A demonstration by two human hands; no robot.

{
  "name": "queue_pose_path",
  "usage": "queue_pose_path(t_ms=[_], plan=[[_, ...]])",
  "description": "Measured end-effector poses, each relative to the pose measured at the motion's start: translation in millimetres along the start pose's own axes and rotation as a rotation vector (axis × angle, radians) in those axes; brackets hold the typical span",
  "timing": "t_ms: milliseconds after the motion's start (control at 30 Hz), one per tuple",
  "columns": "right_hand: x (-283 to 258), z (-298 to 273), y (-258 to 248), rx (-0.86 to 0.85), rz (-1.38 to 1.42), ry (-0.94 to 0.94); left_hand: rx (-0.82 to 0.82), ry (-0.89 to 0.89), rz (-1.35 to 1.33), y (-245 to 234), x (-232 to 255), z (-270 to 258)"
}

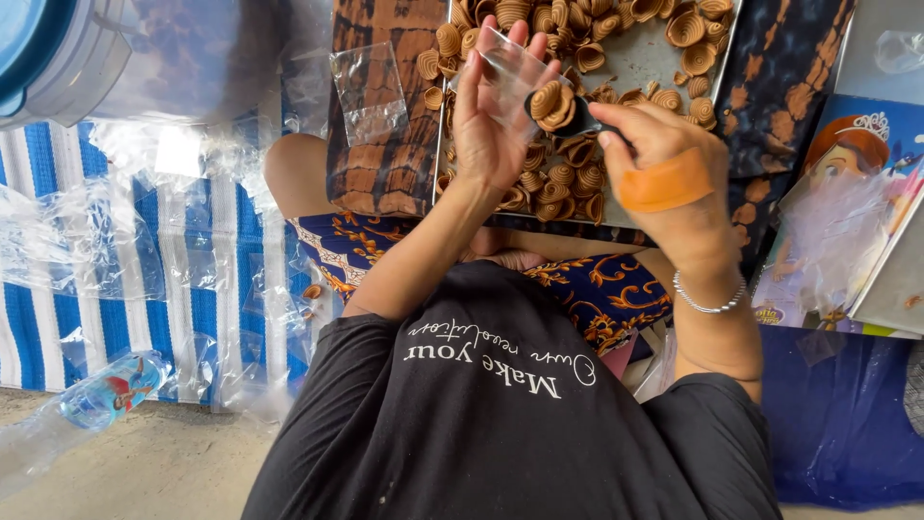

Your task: Packaging small shell-shaped snacks into plastic bags using a spoon and sealing them.

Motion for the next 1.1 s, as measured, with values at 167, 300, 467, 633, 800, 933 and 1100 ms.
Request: queue_pose_path(t_ms=[167,300,467,633,800,933,1100], plan=[[-20.7,11.1,31.9,0.077,-0.147,-0.109,0.105,-0.063,0.016,13.7,-13.1,-9.9],[-36.5,15.9,44.1,0.242,-0.411,-0.223,0.005,-0.078,-0.096,14.9,-18.7,-14.6],[-23.7,8.5,32.1,0.359,-0.448,-0.235,-0.056,-0.081,-0.179,18.2,-5.5,-10.5],[-25.1,-5.0,9.3,0.354,-0.343,-0.221,-0.084,-0.078,-0.213,13.4,3.3,-7.8],[-35.9,-1.2,25.2,0.300,-0.351,-0.245,0.006,-0.124,-0.282,12.1,-3.4,-8.7],[-38.6,-4.0,22.4,0.311,-0.338,-0.234,-0.012,-0.088,-0.205,15.3,3.3,-8.6],[-36.7,-2.5,16.6,0.266,-0.238,-0.258,0.001,-0.076,-0.145,15.0,4.6,-7.4]])
Point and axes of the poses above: each hand's wrist, its own z-axis towards the middle knuckle, its own y-axis out of the palm, x = y × z, the point moved 4 cm from there along z, towards the middle knuckle, and after that the axes turned 8 degrees about -y, right-handed, at the moved point
